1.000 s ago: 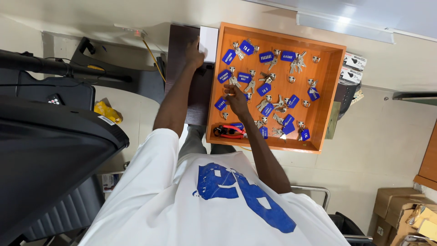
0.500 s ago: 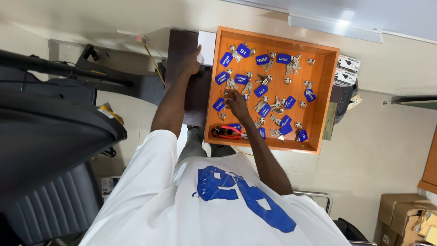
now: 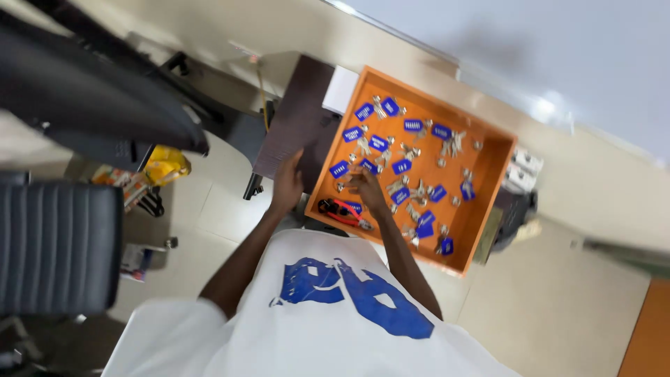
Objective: Organizing various electronics, boxes, and documents on a desk and shelf.
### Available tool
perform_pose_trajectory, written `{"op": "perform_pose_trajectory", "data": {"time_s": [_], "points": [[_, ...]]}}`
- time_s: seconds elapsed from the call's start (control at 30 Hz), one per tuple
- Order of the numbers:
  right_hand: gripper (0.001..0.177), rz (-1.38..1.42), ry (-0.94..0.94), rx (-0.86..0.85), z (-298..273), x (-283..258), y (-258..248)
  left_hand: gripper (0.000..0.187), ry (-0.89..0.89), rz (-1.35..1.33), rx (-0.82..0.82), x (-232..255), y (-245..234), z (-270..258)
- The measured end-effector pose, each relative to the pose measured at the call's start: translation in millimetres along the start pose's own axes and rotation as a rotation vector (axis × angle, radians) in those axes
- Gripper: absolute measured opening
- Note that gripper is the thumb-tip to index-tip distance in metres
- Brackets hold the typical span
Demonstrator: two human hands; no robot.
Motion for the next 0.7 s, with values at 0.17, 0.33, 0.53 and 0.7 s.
{"op": "perform_pose_trajectory", "data": {"time_s": [0.17,0.33,0.53,0.7], "points": [[0.034,-0.033,-0.063,-0.337,13.8,-4.4,35.2,0.051,-0.341,0.001,0.201,9.2,-59.5,-94.7],[0.037,-0.245,-0.026,-0.682,12.9,-21.9,119.2,0.047,-0.376,0.038,0.616,13.0,-113.6,-178.5],[0.035,-0.473,-0.095,-0.981,-20.3,-22.2,251.8,0.039,-0.448,0.079,1.101,23.6,-146.8,-300.6],[0.033,-0.596,-0.126,-1.198,-112.4,-10.4,338.0,0.033,-0.580,0.092,1.352,50.8,-138.7,-409.2]]}}
Point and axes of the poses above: each hand's wrist, its own z-axis towards the middle knuckle, its own y-axis out of the palm, x = y × z, the point moved 3 cm from there along z, towards the middle knuckle, and after that the axes turned 1 degree about x, right-handed, at the moved point
